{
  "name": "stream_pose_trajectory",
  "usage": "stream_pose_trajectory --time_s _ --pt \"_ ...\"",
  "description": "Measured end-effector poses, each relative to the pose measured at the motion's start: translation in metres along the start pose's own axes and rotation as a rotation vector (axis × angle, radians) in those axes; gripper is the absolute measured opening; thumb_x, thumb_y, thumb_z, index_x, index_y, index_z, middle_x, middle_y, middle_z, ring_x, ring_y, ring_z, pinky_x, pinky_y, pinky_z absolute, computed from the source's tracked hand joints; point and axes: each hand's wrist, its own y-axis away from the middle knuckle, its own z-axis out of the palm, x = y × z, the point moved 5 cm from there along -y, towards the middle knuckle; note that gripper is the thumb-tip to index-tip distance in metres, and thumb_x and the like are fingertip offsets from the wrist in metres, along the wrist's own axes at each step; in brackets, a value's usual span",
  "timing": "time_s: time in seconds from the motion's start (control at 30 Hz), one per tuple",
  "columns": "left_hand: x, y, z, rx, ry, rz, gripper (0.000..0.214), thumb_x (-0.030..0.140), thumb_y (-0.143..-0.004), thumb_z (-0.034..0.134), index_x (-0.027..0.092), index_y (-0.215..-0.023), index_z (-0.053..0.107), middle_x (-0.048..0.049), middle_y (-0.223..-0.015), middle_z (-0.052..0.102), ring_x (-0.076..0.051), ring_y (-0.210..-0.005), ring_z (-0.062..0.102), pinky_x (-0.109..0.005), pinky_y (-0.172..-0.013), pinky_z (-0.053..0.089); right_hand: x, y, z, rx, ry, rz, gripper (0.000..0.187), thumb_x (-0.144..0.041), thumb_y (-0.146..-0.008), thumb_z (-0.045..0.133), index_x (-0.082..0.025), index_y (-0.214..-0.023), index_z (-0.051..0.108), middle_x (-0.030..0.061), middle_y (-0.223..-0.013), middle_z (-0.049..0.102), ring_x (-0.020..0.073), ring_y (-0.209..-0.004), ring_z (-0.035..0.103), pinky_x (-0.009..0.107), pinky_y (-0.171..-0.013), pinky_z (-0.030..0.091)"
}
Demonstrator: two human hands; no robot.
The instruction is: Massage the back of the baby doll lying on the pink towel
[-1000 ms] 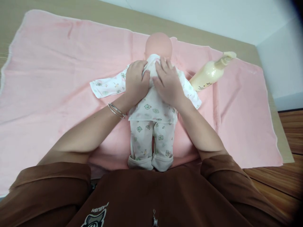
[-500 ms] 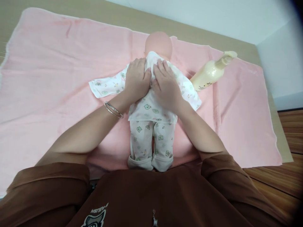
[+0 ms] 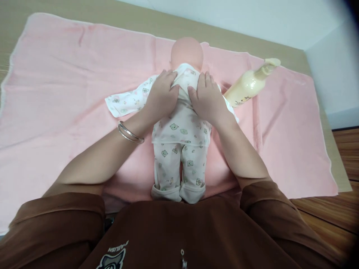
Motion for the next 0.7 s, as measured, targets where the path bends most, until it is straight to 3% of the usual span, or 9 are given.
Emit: stream_pose_trajectory --time_s 0.13,0.2,0.27,0.37,0.4,0.47,0.57,0.7 --pt "-0.009 -0.007 -0.001 0.003 0.028 -0.080 0.029 0.043 -0.100 0.045 0.036 -0.112 0.070 -0.0029 -0.123 0.076 -0.033 -0.130 0.062 -0.061 -0.118 0.049 -0.016 0.023 0.002 0.048 0.001 -0.118 0.072 -0.040 -0.111 0.038 0.002 -0.169 0.026 0.0249 -0.180 0.024 0.0404 -0.172 0.018 0.061 -0.144 0.016" --pt "-0.006 -0.003 0.001 0.020 -0.004 -0.077 0.034 0.046 -0.105 0.039 0.036 -0.120 0.067 -0.0029 -0.130 0.074 -0.030 -0.137 0.059 -0.058 -0.120 0.047 -0.018 0.026 0.001 0.076 -0.019 -0.148 0.066 -0.036 -0.110 0.038 0.000 -0.165 0.033 0.0245 -0.177 0.031 0.0393 -0.170 0.024 0.060 -0.143 0.021" --pt "-0.002 0.004 0.005 0.031 -0.080 -0.082 0.044 0.052 -0.107 0.033 0.035 -0.138 0.060 -0.0042 -0.146 0.067 -0.028 -0.150 0.050 -0.056 -0.129 0.038 -0.015 0.021 -0.002 0.093 -0.065 -0.153 0.055 -0.033 -0.112 0.033 -0.003 -0.156 0.046 0.0226 -0.170 0.044 0.0371 -0.167 0.033 0.059 -0.140 0.028" --pt "0.005 0.016 0.013 0.009 -0.155 -0.085 0.072 0.063 -0.103 0.035 0.017 -0.158 0.048 -0.0149 -0.169 0.046 -0.034 -0.164 0.031 -0.058 -0.138 0.022 -0.001 0.001 -0.007 0.127 -0.147 -0.129 0.052 -0.036 -0.115 0.023 -0.011 -0.133 0.064 0.0176 -0.150 0.064 0.0334 -0.151 0.054 0.055 -0.131 0.042" --pt "0.009 0.020 0.015 0.002 -0.145 -0.077 0.078 0.065 -0.101 0.038 0.015 -0.160 0.047 -0.0151 -0.172 0.042 -0.036 -0.166 0.026 -0.060 -0.139 0.019 0.005 -0.006 -0.008 0.139 -0.164 -0.112 0.054 -0.037 -0.115 0.020 -0.013 -0.127 0.067 0.0165 -0.143 0.068 0.0328 -0.145 0.060 0.054 -0.128 0.046" --pt "0.014 0.024 0.016 -0.014 -0.098 -0.056 0.078 0.065 -0.097 0.044 0.023 -0.162 0.046 -0.0070 -0.172 0.043 -0.035 -0.168 0.020 -0.063 -0.140 0.015 0.014 -0.017 -0.008 0.149 -0.179 -0.084 0.059 -0.037 -0.116 0.017 -0.013 -0.123 0.069 0.0153 -0.135 0.072 0.0323 -0.137 0.066 0.054 -0.123 0.050" --pt "0.017 0.019 0.011 -0.037 -0.038 -0.048 0.066 0.060 -0.093 0.048 0.035 -0.154 0.053 0.0015 -0.158 0.060 -0.032 -0.163 0.028 -0.064 -0.138 0.020 0.016 -0.019 -0.001 0.149 -0.133 -0.089 0.053 -0.036 -0.115 0.023 -0.009 -0.136 0.063 0.0185 -0.142 0.068 0.0340 -0.143 0.061 0.056 -0.127 0.046" --pt "0.004 0.002 -0.002 0.030 0.020 -0.107 0.041 0.053 -0.095 0.045 0.033 -0.120 0.071 -0.0025 -0.131 0.075 -0.034 -0.138 0.057 -0.061 -0.126 0.041 -0.003 0.005 0.010 0.170 -0.059 -0.177 0.062 -0.041 -0.111 0.036 -0.004 -0.161 0.041 0.0239 -0.170 0.042 0.0410 -0.166 0.032 0.064 -0.139 0.027"
